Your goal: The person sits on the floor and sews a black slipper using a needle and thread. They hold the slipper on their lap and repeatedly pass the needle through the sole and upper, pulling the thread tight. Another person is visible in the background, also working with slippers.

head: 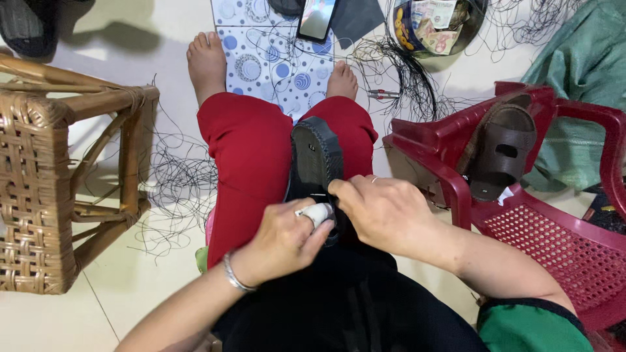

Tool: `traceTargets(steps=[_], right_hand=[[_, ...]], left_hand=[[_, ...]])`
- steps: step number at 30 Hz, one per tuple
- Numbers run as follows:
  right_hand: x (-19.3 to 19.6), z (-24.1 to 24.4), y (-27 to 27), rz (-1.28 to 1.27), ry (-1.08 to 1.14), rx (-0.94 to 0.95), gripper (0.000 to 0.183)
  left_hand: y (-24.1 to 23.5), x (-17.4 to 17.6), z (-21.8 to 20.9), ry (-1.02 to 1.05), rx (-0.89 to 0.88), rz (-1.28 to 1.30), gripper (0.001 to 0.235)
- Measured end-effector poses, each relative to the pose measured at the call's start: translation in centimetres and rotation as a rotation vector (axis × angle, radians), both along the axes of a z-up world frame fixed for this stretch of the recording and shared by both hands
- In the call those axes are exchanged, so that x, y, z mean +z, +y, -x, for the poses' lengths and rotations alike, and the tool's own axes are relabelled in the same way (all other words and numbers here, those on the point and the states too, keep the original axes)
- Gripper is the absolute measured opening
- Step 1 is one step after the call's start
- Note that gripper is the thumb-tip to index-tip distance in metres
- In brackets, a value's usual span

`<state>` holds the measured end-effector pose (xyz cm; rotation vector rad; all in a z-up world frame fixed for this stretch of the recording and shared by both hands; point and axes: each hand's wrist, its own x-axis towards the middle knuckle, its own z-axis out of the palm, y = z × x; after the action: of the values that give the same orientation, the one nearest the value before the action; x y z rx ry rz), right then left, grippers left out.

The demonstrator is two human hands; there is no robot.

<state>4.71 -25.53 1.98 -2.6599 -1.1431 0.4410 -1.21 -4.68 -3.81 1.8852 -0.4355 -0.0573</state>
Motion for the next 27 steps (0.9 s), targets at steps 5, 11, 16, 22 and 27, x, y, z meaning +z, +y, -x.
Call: traceTargets(steps=[5,11,16,22,27], right_hand=[[-1.8,0.1,-2.4,-0.169,0.172,-0.102,0.029],[-2.3,0.8,-2.5,-0.306,0.112,-0.144,0.035],[-1.1,0.4,-2.0,-0.357,0.027,-0.112,0.036],[2.2,-4.1,-8.5,-0.020,0.574,-0.218,0.052],[-1.1,-1.2,-12.4,-0.071,0.801,-0.407,0.065]], left_hand=[[3.8,2.7,-4.5,0.367,-0.289,0.410,0.020],[2.9,2.2,-4.9,0.579,-0.084,0.566,0.014],[1.0,3.1,-4.1,0.445,-0.141,-0.079,0.018],[2.1,1.5,-3.1,0.549,-0.091,-0.065,0.028],[3.8,2.3,-2.4,0.304,0.133,-0.158,0.034]])
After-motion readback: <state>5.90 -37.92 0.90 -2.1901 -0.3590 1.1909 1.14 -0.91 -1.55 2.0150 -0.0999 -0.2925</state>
